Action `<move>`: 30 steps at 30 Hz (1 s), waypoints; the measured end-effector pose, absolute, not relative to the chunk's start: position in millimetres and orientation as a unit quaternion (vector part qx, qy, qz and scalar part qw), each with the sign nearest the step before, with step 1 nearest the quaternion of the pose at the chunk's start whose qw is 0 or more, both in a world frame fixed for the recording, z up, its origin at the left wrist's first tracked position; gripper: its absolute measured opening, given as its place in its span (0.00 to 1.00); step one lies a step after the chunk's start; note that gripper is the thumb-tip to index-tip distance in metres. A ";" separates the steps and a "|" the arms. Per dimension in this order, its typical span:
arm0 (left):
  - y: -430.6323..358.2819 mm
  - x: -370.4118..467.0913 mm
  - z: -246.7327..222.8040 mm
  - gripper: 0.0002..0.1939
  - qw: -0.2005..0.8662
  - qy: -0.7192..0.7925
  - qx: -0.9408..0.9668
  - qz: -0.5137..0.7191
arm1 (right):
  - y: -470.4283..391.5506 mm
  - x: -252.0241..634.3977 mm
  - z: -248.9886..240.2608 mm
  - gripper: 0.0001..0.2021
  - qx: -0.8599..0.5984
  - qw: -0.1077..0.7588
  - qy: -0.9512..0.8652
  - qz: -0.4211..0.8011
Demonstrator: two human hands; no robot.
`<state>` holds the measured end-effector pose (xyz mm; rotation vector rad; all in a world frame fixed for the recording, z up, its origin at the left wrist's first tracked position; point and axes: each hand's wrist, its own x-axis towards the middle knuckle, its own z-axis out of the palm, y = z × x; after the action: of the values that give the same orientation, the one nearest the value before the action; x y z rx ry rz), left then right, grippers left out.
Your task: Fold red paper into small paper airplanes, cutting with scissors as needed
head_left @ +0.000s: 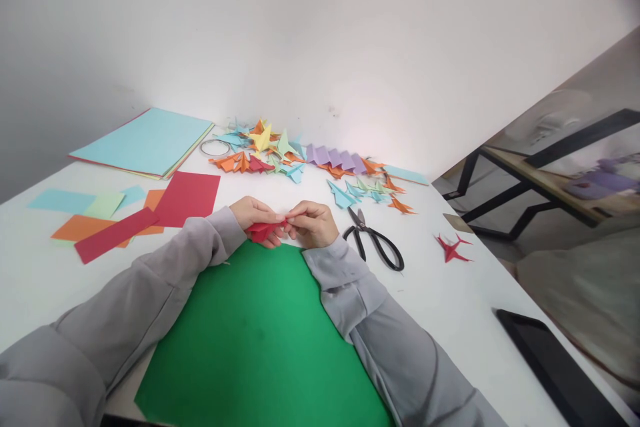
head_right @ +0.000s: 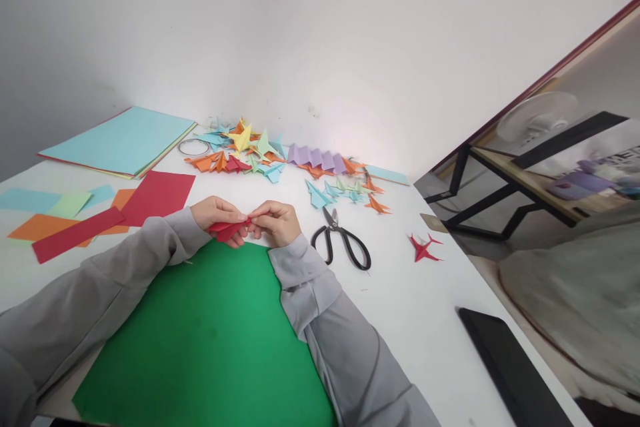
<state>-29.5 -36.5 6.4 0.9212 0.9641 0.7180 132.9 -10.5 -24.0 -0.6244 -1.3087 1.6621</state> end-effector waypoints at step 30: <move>-43.7 -19.4 2.9 0.02 0.388 0.459 0.624 0.499 | -5.2 131.6 -30.9 0.07 -0.263 0.502 -0.570 0.595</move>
<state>-19.4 -43.7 2.9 1.5882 1.1665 1.2687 131.6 -5.2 -30.9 -0.6354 -1.3770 1.4384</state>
